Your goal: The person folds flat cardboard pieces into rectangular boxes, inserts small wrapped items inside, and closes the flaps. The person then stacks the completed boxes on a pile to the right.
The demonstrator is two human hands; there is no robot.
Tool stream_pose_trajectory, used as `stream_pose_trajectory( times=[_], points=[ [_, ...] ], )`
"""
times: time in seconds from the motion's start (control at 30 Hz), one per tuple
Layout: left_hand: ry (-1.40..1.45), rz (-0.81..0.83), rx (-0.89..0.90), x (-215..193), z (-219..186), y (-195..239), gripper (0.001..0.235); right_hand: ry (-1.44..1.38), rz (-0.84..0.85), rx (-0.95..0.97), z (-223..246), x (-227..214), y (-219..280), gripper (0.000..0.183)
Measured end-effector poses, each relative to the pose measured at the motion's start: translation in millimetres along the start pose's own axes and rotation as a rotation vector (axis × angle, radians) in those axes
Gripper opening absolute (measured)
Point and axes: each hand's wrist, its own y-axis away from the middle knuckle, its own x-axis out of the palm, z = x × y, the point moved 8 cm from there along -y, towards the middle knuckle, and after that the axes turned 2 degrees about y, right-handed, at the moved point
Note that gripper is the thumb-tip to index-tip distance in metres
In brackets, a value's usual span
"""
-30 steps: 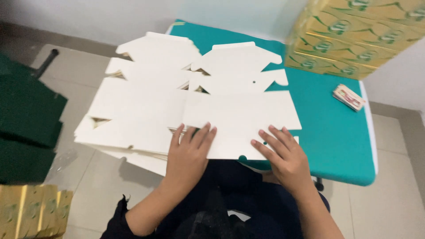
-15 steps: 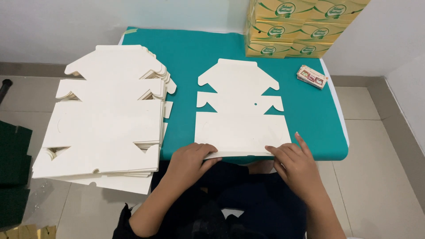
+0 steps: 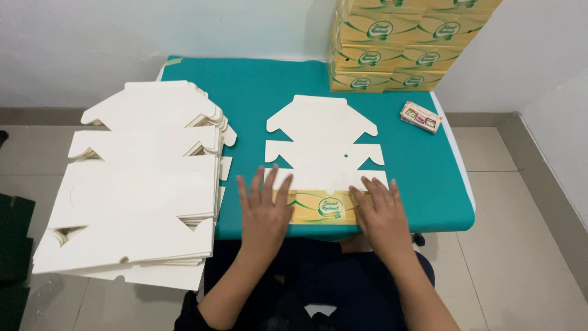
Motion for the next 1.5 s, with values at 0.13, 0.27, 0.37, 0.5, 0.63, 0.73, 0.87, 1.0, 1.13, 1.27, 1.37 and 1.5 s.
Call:
stream_pose_trajectory(
  times=[0.13, 0.27, 0.37, 0.5, 0.63, 0.73, 0.87, 1.0, 1.13, 1.27, 1.37, 1.5],
  points=[
    [0.35, 0.218, 0.153, 50, -39, 30, 0.039, -0.079, 0.128, 0.184, 2, 51, 18, 0.029],
    [-0.049, 0.266, 0.251, 69, -53, 47, 0.107, 0.012, -0.039, 0.365, 9, 52, 5, 0.008],
    [-0.06, 0.243, 0.247, 71, -51, 48, 0.113, 0.065, -0.158, 0.44, 14, 40, -4, 0.005],
    [-0.076, 0.195, 0.254, 73, -50, 50, 0.101, -0.106, -0.167, 0.514, 9, 42, -2, 0.01],
    [-0.056, 0.171, 0.258, 73, -50, 52, 0.099, -0.134, -0.228, 0.507, 11, 39, 1, 0.013],
    [-0.046, 0.177, 0.251, 77, -50, 54, 0.1, -0.159, -0.199, 0.532, 10, 38, 2, 0.015],
    [-0.066, 0.185, 0.248, 81, -50, 55, 0.101, -0.145, -0.187, 0.514, 8, 43, 4, 0.015],
    [-0.072, 0.207, 0.238, 88, -50, 55, 0.098, -0.111, -0.179, 0.493, 8, 44, 2, 0.016],
    [-0.096, 0.163, 0.24, 84, -49, 57, 0.104, -0.093, -0.208, 0.459, 13, 40, 3, 0.017],
    [-0.034, 0.152, 0.244, 84, -49, 57, 0.104, -0.127, -0.168, 0.526, 9, 44, 5, 0.016],
    [-0.023, 0.151, 0.252, 82, -48, 57, 0.103, -0.151, -0.154, 0.557, 8, 45, 6, 0.016],
    [0.0, 0.118, 0.252, 78, -49, 56, 0.107, -0.137, -0.177, 0.566, 4, 49, 7, 0.013]
  ],
)
